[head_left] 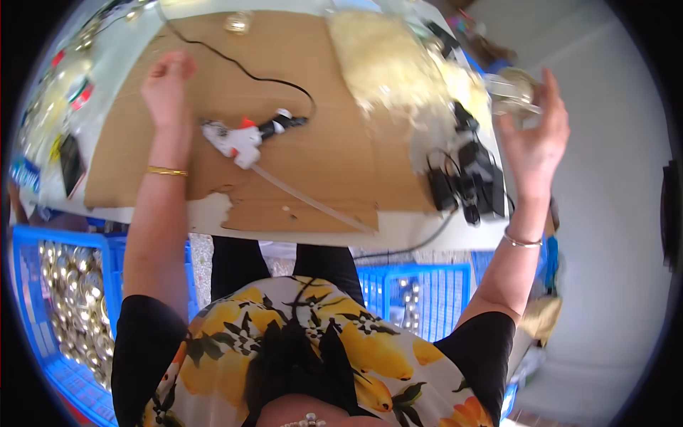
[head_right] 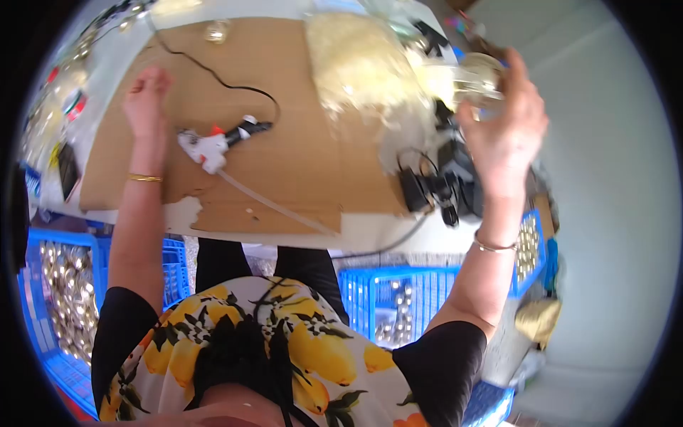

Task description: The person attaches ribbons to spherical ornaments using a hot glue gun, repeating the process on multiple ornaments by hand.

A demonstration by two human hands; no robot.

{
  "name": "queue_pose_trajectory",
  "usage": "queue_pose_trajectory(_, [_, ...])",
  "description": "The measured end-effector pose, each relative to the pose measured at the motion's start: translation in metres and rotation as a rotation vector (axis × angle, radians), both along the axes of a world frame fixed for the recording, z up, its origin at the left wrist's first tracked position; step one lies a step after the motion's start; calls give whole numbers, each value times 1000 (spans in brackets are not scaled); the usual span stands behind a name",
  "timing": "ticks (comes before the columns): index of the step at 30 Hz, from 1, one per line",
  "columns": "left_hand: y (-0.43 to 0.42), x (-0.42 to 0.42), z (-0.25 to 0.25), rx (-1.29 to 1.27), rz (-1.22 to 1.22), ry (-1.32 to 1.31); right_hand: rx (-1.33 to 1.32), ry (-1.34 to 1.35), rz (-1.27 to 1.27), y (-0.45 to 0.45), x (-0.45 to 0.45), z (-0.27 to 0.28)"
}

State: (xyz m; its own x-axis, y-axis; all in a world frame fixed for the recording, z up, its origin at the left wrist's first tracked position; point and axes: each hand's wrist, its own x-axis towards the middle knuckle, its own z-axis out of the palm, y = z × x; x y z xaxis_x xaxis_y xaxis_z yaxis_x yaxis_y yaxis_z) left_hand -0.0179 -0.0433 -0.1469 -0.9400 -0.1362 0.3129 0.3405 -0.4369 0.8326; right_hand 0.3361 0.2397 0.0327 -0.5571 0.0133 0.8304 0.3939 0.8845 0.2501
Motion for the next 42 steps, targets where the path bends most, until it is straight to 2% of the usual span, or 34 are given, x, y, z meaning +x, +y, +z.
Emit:
queue_pose_trajectory(2, [-4,-2,3,23,-20,-52,-197,118,-125,16,64,-9])
queue_pose_trajectory(3, [-12,-18,-6,55,-100,4,-295,207,-169,29,95,-21])
queue_pose_trajectory(4, [-19,-37,-15,19,-148,44,-544,260,-140,32,130,-29])
queue_pose_trajectory(5, [-23,-46,-18,21,-151,49,-630,369,-167,26,155,-41])
queue_pose_trajectory(7, [-26,-56,-17,6,-182,50,-916,528,-214,50,242,-94])
queue_pose_trajectory(8, [-28,-59,-16,3,-170,63,-989,638,-257,36,262,-120])
queue_pose_trajectory(9, [-31,-61,-17,1,-157,78,-1040,667,-189,40,298,-160])
queue_pose_trajectory(10, [-33,-64,-18,-19,-186,76,-1209,699,-261,36,333,-203])
queue_pose_trajectory(11, [-36,-68,-20,-48,-175,73,-1333,761,-461,28,360,-246])
queue_pose_trajectory(13, [-41,-75,-22,-140,-156,76,-1534,881,-725,7,395,-336])
queue_pose_trajectory(14, [-39,-65,-18,-163,-162,76,-1632,861,-699,-5,407,-375])
queue_pose_trajectory(16, [-36,-60,-15,-173,-145,49,-1819,886,-930,-34,404,-404])
queue_pose_trajectory(20, [-30,-38,-6,-283,-44,51,-2001,843,-1018,-45,412,-445])
queue_pose_trajectory(22, [-30,-40,-7,-233,-62,17,-2016,899,-1142,-40,405,-437])
queue_pose_trajectory(23, [-30,-38,-6,-245,-60,12,-2027,808,-1176,-31,413,-439])
queue_pose_trajectory(26, [-28,-27,-2,-313,-20,13,-1855,880,-1032,-11,427,-433])
queue_pose_trajectory(28, [-33,-44,-9,-243,-118,44,-1744,940,-932,3,428,-422])
queue_pose_trajectory(32, [-30,-37,-8,-229,-68,26,-1513,1026,-736,26,405,-352])
queue_pose_trajectory(35, [-34,-46,-11,-191,-169,13,-1346,1096,-558,32,357,-277])
queue_pose_trajectory(37, [-26,-31,-8,-237,-126,55,-1306,1059,-402,49,346,-241])
queue_pose_trajectory(42, [-17,-20,-8,-218,-116,-1,-1114,869,-61,58,252,-130])
